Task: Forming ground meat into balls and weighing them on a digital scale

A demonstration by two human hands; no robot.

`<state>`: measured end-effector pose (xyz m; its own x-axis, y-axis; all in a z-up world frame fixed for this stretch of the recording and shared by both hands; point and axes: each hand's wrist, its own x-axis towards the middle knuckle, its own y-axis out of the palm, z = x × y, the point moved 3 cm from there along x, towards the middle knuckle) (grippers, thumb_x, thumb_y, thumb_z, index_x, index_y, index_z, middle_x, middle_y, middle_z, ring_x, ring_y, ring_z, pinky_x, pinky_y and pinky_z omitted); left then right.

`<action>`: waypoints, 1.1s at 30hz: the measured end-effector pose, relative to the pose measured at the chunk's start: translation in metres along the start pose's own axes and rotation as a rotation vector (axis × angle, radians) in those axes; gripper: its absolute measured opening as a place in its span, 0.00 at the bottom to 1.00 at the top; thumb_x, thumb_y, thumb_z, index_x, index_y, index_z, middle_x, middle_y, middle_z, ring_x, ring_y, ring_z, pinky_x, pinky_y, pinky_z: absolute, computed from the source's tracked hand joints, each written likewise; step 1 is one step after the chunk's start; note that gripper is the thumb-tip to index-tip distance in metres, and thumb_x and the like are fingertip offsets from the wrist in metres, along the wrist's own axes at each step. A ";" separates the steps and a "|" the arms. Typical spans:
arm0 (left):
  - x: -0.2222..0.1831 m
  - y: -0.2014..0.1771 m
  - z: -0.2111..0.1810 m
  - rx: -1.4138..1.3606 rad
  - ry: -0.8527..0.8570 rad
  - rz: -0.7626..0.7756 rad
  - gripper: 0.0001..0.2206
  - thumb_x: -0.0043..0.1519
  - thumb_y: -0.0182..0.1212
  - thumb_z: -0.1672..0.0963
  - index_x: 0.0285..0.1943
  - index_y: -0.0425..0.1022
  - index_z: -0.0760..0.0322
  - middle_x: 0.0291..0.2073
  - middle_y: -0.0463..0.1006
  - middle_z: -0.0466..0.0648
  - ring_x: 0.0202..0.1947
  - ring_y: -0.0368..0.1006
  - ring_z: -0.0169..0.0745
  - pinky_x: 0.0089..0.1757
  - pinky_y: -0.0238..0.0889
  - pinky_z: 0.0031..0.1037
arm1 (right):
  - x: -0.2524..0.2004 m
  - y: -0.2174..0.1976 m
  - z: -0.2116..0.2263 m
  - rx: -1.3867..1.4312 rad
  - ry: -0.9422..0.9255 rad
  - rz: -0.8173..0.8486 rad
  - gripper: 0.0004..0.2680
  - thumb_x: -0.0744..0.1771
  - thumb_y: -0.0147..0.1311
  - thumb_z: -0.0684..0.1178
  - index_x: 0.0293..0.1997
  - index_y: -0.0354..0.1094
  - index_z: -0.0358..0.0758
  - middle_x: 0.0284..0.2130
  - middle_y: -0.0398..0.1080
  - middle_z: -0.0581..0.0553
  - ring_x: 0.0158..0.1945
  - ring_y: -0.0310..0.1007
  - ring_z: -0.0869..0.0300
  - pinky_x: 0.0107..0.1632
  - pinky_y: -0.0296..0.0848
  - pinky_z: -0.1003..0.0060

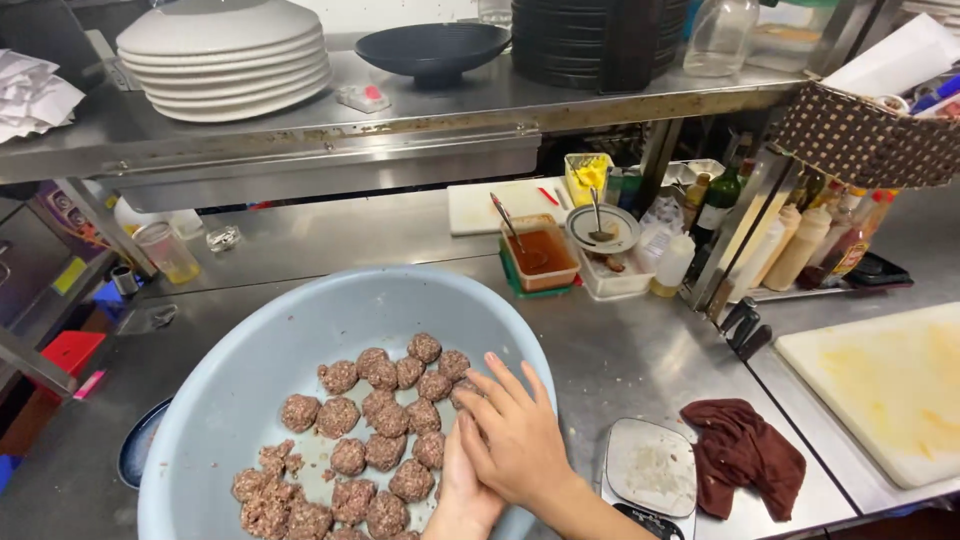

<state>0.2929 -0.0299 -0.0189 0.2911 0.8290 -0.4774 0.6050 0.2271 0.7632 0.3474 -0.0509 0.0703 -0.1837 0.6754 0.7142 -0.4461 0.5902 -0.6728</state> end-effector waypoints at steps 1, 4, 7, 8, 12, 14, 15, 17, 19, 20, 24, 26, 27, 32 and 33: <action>-0.003 -0.002 -0.003 -0.003 -0.001 -0.006 0.19 0.69 0.46 0.51 0.42 0.78 0.71 0.35 0.82 0.63 0.38 0.78 0.57 0.40 0.70 0.39 | -0.004 0.012 -0.003 0.003 0.000 0.006 0.10 0.68 0.46 0.50 0.50 0.75 0.44 0.53 0.74 0.43 0.67 0.64 0.45 0.63 0.55 0.38; -0.010 -0.013 -0.019 0.089 0.146 -0.095 0.17 0.69 0.50 0.52 0.39 0.78 0.72 0.33 0.81 0.61 0.35 0.77 0.54 0.38 0.69 0.37 | -0.009 0.041 -0.002 0.082 0.022 0.035 0.13 0.70 0.43 0.48 0.58 0.71 0.40 0.57 0.74 0.43 0.70 0.61 0.45 0.65 0.57 0.41; -0.019 -0.020 -0.040 0.170 0.299 -0.188 0.15 0.68 0.53 0.54 0.37 0.78 0.74 0.30 0.81 0.60 0.33 0.76 0.50 0.36 0.67 0.36 | -0.003 0.046 0.011 0.350 0.054 0.110 0.15 0.72 0.37 0.49 0.60 0.70 0.34 0.64 0.67 0.36 0.73 0.54 0.40 0.67 0.59 0.44; -0.022 -0.022 -0.049 0.223 0.372 -0.229 0.15 0.68 0.55 0.55 0.35 0.78 0.74 0.29 0.81 0.60 0.32 0.76 0.48 0.35 0.67 0.35 | -0.005 0.051 0.006 0.765 0.429 0.147 0.16 0.69 0.46 0.49 0.64 0.68 0.38 0.66 0.66 0.42 0.72 0.58 0.52 0.68 0.59 0.55; -0.063 0.007 -0.090 1.438 1.363 0.053 0.19 0.66 0.44 0.51 0.55 0.82 0.53 0.50 0.85 0.47 0.62 0.71 0.52 0.63 0.44 0.53 | 0.002 0.064 0.021 1.924 1.513 0.095 0.17 0.68 0.48 0.60 0.48 0.72 0.33 0.41 0.78 0.37 0.47 0.77 0.51 0.55 0.72 0.60; -0.062 0.011 -0.095 1.600 1.504 -0.070 0.21 0.69 0.39 0.48 0.60 0.77 0.54 0.58 0.78 0.51 0.68 0.64 0.55 0.63 0.35 0.66 | -0.009 0.072 0.026 1.839 1.566 0.193 0.17 0.68 0.49 0.59 0.46 0.72 0.33 0.38 0.76 0.37 0.44 0.76 0.51 0.51 0.71 0.60; -0.063 0.007 -0.096 1.769 1.667 -0.139 0.24 0.72 0.35 0.45 0.64 0.73 0.55 0.67 0.71 0.54 0.73 0.58 0.58 0.63 0.26 0.77 | -0.021 0.077 0.043 1.764 1.570 0.252 0.16 0.68 0.50 0.59 0.45 0.73 0.33 0.35 0.74 0.37 0.40 0.75 0.51 0.47 0.70 0.60; -0.069 -0.010 -0.097 1.776 1.588 -0.223 0.26 0.72 0.32 0.43 0.65 0.72 0.53 0.67 0.72 0.53 0.74 0.58 0.58 0.64 0.26 0.78 | -0.032 0.098 0.042 1.633 1.534 0.377 0.14 0.68 0.52 0.57 0.41 0.73 0.32 0.29 0.71 0.36 0.33 0.72 0.51 0.39 0.68 0.61; -0.076 -0.029 -0.109 1.769 1.544 -0.302 0.27 0.71 0.30 0.42 0.66 0.71 0.51 0.67 0.72 0.52 0.75 0.57 0.58 0.65 0.25 0.79 | -0.029 0.123 0.040 1.523 1.444 0.489 0.13 0.68 0.54 0.55 0.38 0.73 0.31 0.23 0.68 0.36 0.26 0.70 0.52 0.31 0.66 0.61; -0.081 -0.042 -0.116 1.679 1.368 -0.243 0.30 0.70 0.31 0.41 0.71 0.66 0.55 0.71 0.67 0.54 0.78 0.48 0.64 0.64 0.26 0.82 | -0.025 0.137 0.039 1.473 1.388 0.537 0.13 0.68 0.55 0.54 0.36 0.73 0.31 0.20 0.66 0.36 0.23 0.69 0.52 0.27 0.65 0.61; -0.114 -0.093 -0.169 1.146 1.224 -0.408 0.31 0.70 0.35 0.41 0.62 0.71 0.67 0.58 0.74 0.59 0.67 0.64 0.64 0.63 0.53 0.62 | 0.037 0.181 0.054 1.269 1.074 0.624 0.12 0.68 0.60 0.51 0.30 0.74 0.29 0.07 0.60 0.35 0.09 0.64 0.52 0.12 0.61 0.62; -0.119 -0.127 -0.182 1.025 1.300 -0.550 0.23 0.69 0.41 0.45 0.56 0.72 0.64 0.47 0.76 0.52 0.54 0.69 0.54 0.54 0.60 0.49 | 0.073 0.195 0.079 1.112 0.909 0.730 0.09 0.65 0.64 0.52 0.35 0.77 0.35 0.18 0.66 0.39 0.21 0.68 0.56 0.21 0.67 0.62; -0.122 -0.143 -0.189 0.915 1.379 -0.658 0.15 0.67 0.48 0.49 0.49 0.74 0.61 0.36 0.78 0.45 0.40 0.74 0.44 0.45 0.67 0.35 | 0.092 0.201 0.093 0.962 0.745 0.790 0.10 0.62 0.69 0.53 0.40 0.79 0.42 0.28 0.73 0.42 0.32 0.72 0.60 0.30 0.73 0.63; -0.110 -0.146 -0.183 0.861 1.497 -0.563 0.13 0.64 0.52 0.52 0.46 0.76 0.62 0.31 0.79 0.45 0.32 0.76 0.43 0.39 0.69 0.33 | 0.097 0.358 0.039 0.817 0.819 0.839 0.16 0.58 0.70 0.42 0.46 0.70 0.34 0.35 0.70 0.38 0.38 0.76 0.48 0.29 0.86 0.49; -0.116 -0.141 -0.183 0.935 1.500 -0.537 0.11 0.62 0.53 0.53 0.45 0.76 0.62 0.29 0.79 0.44 0.30 0.76 0.43 0.37 0.69 0.34 | 0.096 0.382 0.031 0.772 0.791 0.809 0.15 0.58 0.71 0.43 0.44 0.70 0.33 0.34 0.70 0.37 0.36 0.77 0.47 0.27 0.86 0.52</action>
<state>0.0381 -0.0646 0.0086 -0.5546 0.5946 0.5822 0.7148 0.6985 -0.0325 0.1320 0.2261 -0.1123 -0.1957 0.9342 -0.2984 -0.8723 -0.3049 -0.3824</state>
